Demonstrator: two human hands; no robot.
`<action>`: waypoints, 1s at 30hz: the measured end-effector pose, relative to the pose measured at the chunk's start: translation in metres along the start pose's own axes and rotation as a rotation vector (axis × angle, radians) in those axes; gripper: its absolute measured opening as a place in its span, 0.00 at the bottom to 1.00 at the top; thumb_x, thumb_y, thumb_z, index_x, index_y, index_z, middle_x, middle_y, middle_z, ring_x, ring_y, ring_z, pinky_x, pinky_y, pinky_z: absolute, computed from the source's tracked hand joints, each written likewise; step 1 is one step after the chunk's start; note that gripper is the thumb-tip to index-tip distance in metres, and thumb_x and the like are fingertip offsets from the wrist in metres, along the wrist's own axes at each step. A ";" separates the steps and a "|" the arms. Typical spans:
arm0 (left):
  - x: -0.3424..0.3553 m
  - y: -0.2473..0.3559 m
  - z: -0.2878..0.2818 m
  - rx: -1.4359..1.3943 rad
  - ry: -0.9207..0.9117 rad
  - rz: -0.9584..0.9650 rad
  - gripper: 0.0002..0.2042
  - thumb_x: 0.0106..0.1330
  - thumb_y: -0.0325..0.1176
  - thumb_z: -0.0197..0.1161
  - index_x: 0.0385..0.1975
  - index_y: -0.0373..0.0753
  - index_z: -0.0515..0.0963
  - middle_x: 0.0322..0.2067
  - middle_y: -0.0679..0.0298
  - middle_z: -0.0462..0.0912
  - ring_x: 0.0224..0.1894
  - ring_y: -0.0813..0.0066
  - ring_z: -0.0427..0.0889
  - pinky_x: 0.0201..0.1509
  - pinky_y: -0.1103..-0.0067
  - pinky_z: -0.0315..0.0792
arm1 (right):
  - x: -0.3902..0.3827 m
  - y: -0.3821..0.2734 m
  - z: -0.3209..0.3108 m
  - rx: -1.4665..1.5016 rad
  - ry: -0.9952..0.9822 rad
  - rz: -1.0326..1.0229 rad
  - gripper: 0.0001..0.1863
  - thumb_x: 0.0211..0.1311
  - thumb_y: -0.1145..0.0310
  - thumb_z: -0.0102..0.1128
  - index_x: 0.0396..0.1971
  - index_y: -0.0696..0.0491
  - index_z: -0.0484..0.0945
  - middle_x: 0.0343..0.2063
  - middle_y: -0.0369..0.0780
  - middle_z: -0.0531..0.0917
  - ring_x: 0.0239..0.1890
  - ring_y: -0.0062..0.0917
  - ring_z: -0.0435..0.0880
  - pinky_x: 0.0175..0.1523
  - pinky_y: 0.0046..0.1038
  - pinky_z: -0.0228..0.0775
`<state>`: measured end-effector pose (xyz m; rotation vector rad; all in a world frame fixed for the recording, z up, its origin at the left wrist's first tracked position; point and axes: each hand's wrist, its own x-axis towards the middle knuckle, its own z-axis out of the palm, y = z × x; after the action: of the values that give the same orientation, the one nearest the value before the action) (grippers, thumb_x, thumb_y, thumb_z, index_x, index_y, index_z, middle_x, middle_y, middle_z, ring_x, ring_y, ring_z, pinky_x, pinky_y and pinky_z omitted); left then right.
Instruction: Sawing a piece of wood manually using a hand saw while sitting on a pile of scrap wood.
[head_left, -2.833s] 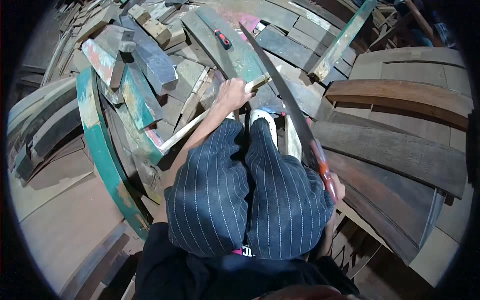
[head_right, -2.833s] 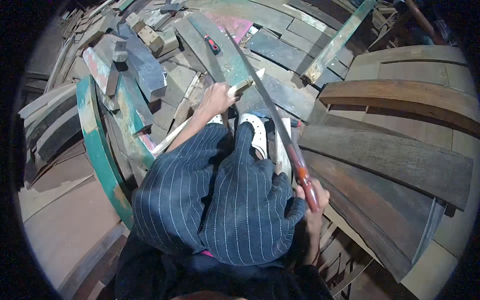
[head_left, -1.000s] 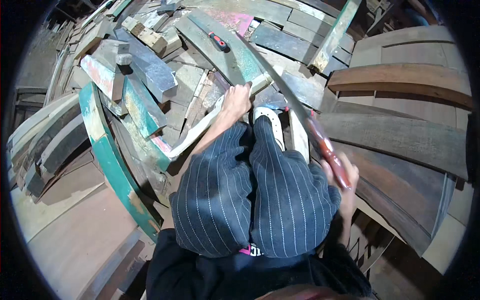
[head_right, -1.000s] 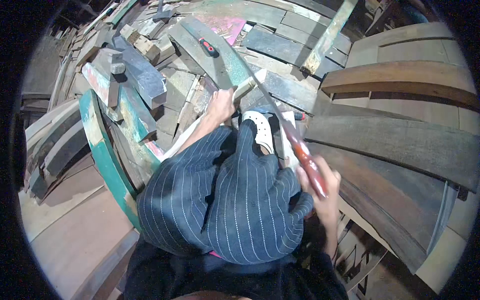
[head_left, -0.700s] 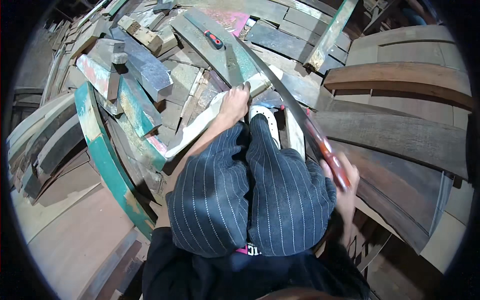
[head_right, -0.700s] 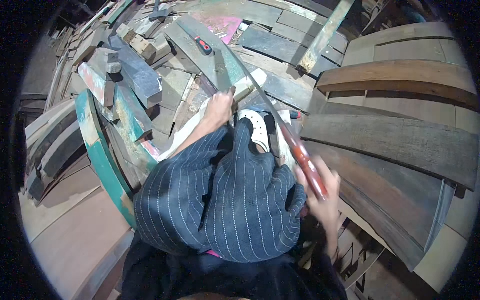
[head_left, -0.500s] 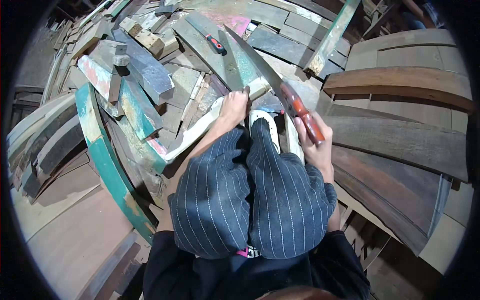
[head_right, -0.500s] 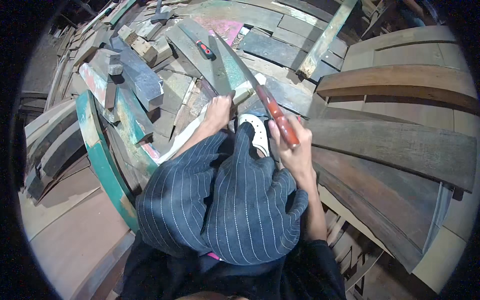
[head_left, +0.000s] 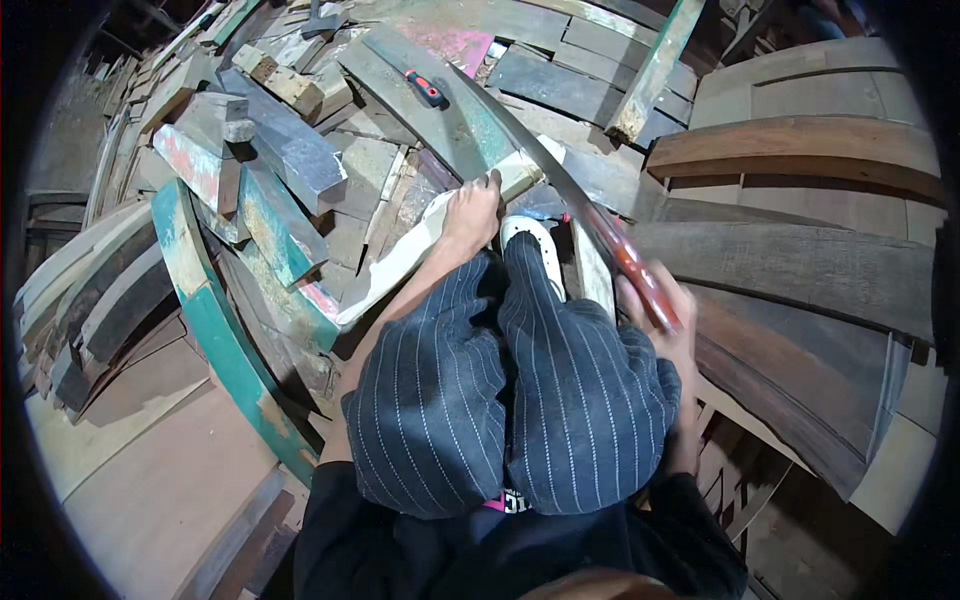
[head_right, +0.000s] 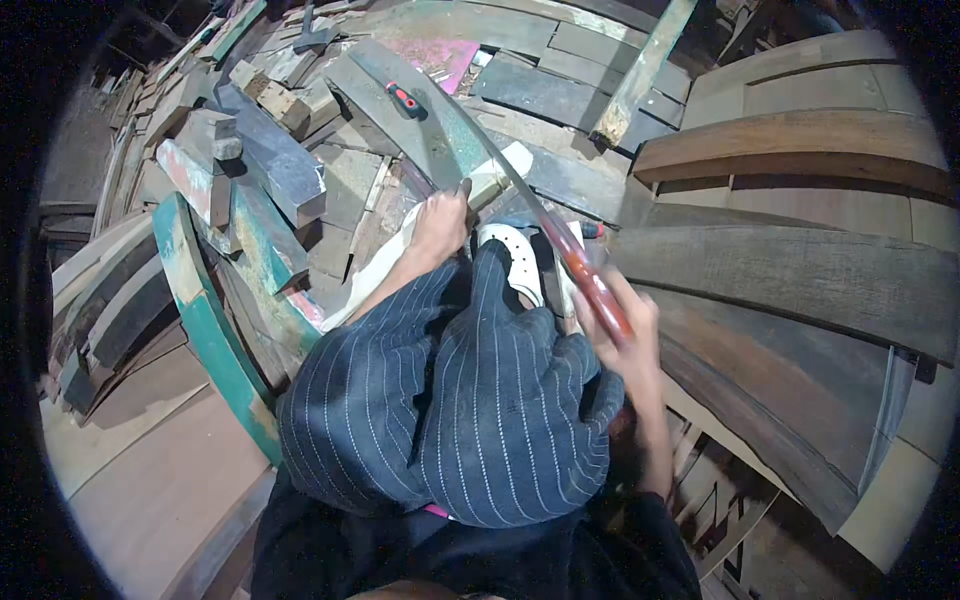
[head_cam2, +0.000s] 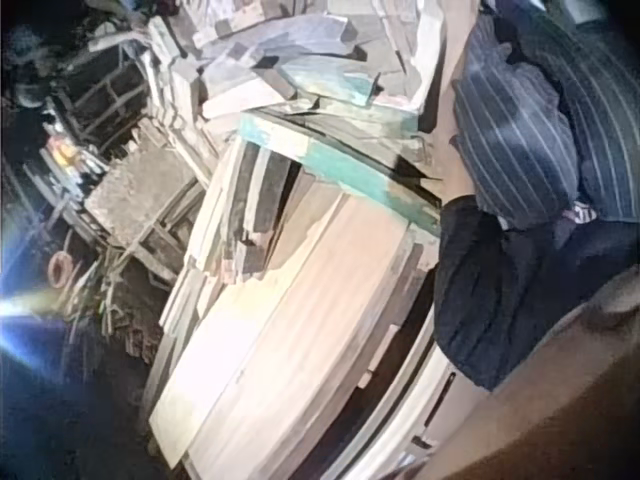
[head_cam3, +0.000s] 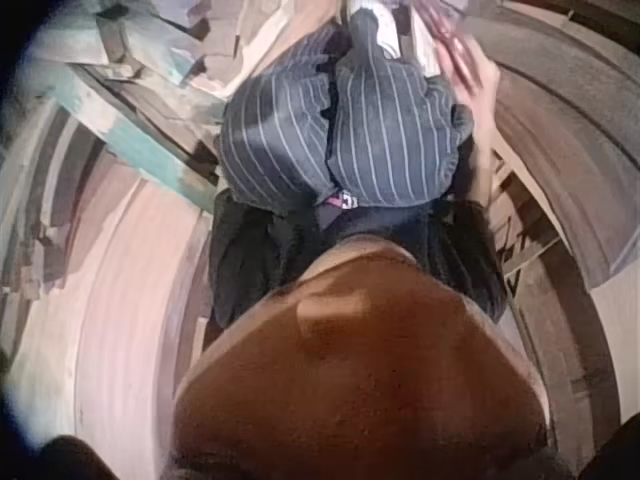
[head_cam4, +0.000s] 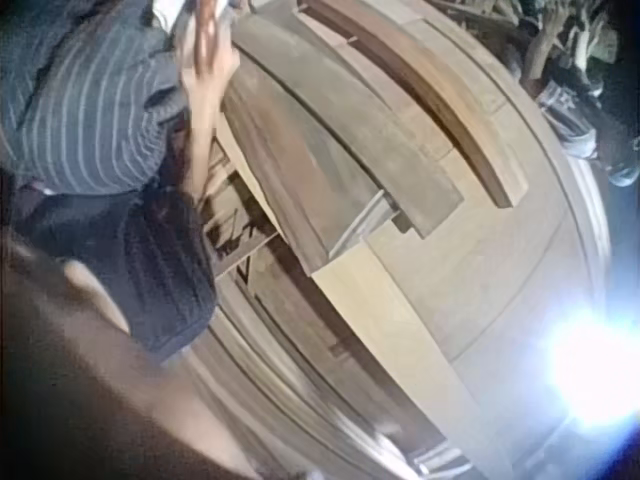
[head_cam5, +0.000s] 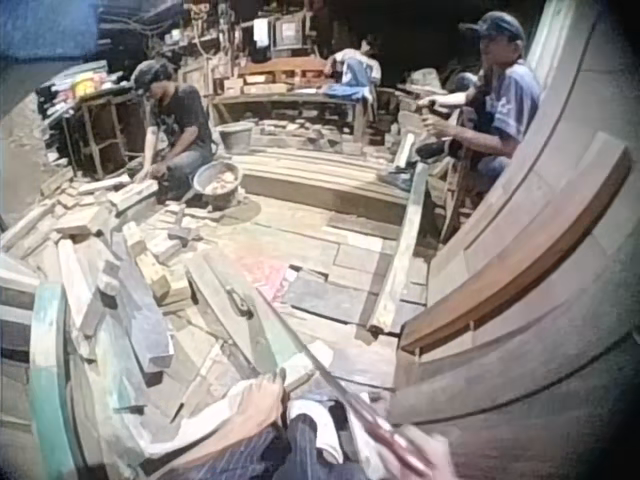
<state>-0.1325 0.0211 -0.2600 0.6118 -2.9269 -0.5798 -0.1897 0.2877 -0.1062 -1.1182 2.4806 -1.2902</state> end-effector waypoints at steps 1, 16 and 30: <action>0.002 0.003 0.003 -0.001 0.023 0.022 0.20 0.53 0.23 0.56 0.48 0.27 0.71 0.38 0.43 0.79 0.43 0.49 0.80 0.45 0.61 0.75 | 0.018 0.015 0.023 0.092 0.024 0.038 0.09 0.54 0.70 0.65 0.32 0.57 0.75 0.16 0.44 0.75 0.16 0.35 0.77 0.25 0.27 0.65; 0.002 -0.004 0.000 -0.042 0.063 0.074 0.23 0.48 0.20 0.57 0.49 0.28 0.71 0.34 0.42 0.79 0.37 0.45 0.80 0.42 0.59 0.76 | -0.057 -0.029 -0.064 -0.191 -0.065 0.092 0.07 0.52 0.71 0.64 0.31 0.54 0.77 0.21 0.43 0.79 0.20 0.34 0.79 0.29 0.25 0.66; 0.018 -0.007 0.001 -0.104 -0.052 -0.050 0.14 0.50 0.23 0.59 0.38 0.28 0.75 0.28 0.40 0.80 0.34 0.41 0.81 0.41 0.57 0.75 | -0.053 -0.014 -0.048 -0.069 -0.035 0.148 0.09 0.54 0.72 0.64 0.33 0.58 0.76 0.16 0.41 0.77 0.16 0.26 0.78 0.26 0.26 0.68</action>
<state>-0.1463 0.0088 -0.2635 0.6682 -2.9142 -0.7588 -0.1643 0.3491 -0.0771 -0.9413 2.5454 -1.1429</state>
